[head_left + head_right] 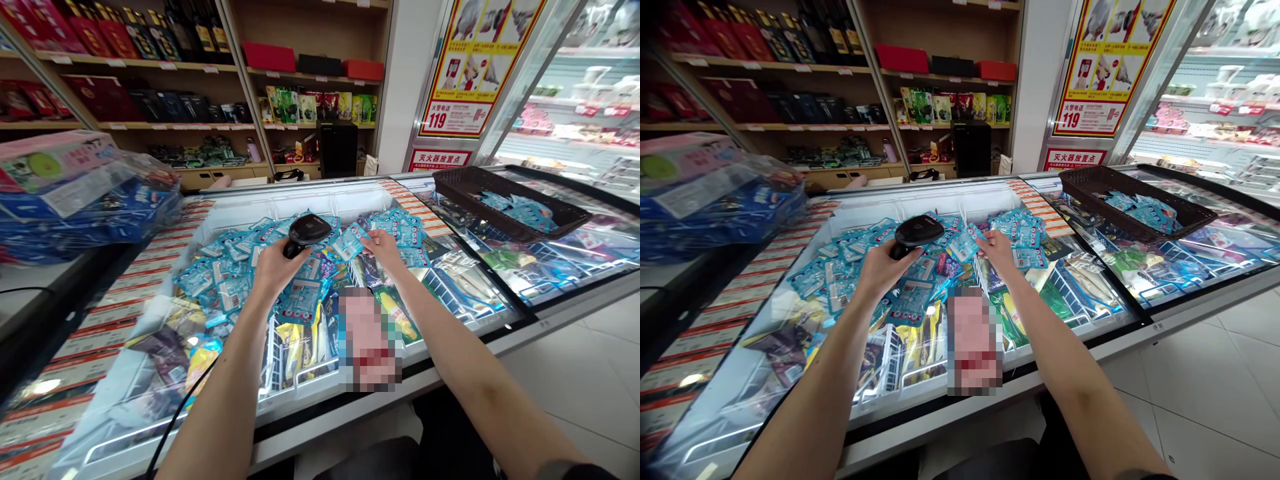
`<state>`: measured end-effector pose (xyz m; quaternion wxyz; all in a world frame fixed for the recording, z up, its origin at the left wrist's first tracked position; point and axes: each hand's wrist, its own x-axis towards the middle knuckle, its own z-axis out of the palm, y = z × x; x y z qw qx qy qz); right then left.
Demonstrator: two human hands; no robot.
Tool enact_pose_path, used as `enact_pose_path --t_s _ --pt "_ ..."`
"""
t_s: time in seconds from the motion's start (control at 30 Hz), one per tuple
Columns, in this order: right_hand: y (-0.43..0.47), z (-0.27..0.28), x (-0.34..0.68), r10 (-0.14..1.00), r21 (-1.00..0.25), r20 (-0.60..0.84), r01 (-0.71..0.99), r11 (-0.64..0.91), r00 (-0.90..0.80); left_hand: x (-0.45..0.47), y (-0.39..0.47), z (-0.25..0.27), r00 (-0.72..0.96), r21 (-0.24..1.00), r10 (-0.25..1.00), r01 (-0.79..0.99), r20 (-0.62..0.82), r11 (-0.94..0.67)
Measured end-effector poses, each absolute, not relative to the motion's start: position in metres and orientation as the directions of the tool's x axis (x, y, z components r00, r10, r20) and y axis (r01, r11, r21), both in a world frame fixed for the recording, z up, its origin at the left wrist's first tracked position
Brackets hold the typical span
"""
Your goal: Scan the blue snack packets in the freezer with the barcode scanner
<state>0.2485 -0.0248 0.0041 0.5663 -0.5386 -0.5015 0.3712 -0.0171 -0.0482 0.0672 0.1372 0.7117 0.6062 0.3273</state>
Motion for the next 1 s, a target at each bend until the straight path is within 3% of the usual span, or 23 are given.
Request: enact_pose_path --t_s 0.07,0.17,0.43,0.7,1.0 --pt "-0.025 0.003 0.253 0.958 -0.991 0.110 -0.050 0.127 0.264 -0.016 -0.049 0.068 0.061 0.590 0.955 0.775 0.291 -0.229" --pt "-0.025 0.001 0.257 0.952 -0.977 0.098 -0.152 0.147 0.289 -0.014 -0.051 0.068 0.097 0.589 0.955 0.768 0.280 -0.251" --pt "-0.028 0.001 0.256 0.952 -0.966 0.121 -0.185 0.178 0.283 -0.009 -0.061 0.075 0.189 0.594 0.949 0.744 0.253 -0.306" --pt "-0.028 0.004 0.255 0.945 -0.966 0.096 -0.202 0.164 0.312 -0.006 -0.065 0.079 0.220 0.664 0.968 0.708 0.116 -0.241" --pt "-0.030 0.007 0.254 0.944 -0.965 0.077 -0.214 0.152 0.320 -0.005 -0.064 0.078 0.230 0.646 0.968 0.725 0.102 -0.240"
